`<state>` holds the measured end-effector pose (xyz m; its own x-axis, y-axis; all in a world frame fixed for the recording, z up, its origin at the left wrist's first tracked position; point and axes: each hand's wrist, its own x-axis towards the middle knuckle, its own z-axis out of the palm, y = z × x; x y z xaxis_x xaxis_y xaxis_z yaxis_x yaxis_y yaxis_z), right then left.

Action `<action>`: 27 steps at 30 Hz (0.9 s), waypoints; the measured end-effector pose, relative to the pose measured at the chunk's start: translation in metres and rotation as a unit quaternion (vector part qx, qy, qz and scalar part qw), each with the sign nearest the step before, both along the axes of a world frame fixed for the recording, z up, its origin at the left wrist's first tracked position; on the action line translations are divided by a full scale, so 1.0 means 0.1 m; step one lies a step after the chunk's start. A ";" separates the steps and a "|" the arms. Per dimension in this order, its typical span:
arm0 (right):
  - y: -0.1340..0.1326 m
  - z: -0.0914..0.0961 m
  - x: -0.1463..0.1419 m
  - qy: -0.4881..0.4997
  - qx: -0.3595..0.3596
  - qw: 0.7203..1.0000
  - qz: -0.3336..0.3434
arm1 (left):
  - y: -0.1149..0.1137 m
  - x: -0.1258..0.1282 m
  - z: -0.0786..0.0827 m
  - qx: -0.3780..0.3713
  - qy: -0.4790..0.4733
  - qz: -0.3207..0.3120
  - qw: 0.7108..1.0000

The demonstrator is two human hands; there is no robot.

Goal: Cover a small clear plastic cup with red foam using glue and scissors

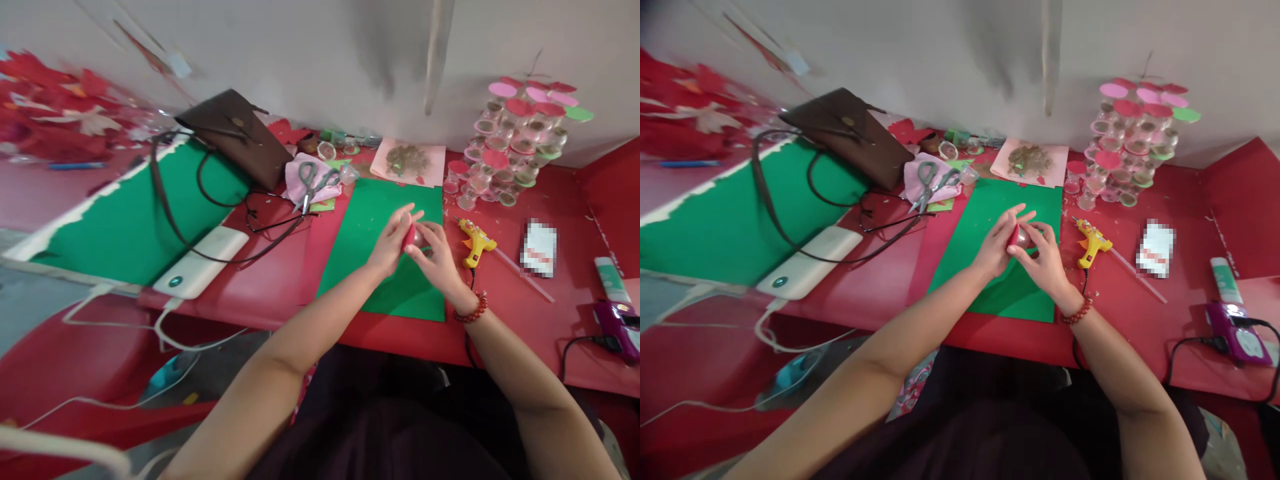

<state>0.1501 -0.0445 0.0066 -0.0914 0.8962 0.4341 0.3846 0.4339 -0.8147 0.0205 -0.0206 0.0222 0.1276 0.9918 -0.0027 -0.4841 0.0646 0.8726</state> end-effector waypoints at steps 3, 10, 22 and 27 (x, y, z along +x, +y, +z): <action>0.00 -0.08 -0.05 -0.051 0.055 0.997 -0.006 | -0.03 0.05 -0.03 -0.042 -0.026 -0.011 0.999; -0.18 0.02 -0.12 -0.164 0.023 0.986 0.023 | -0.02 0.02 -0.06 -0.072 -0.024 -0.018 0.997; -0.16 0.07 -0.17 -0.149 0.021 0.988 0.030 | 0.04 -0.01 0.02 -0.100 -0.103 -0.101 0.984; -0.04 0.08 0.00 -0.061 0.063 0.994 -0.069 | 0.04 -0.11 0.07 -0.076 -0.060 -0.107 0.990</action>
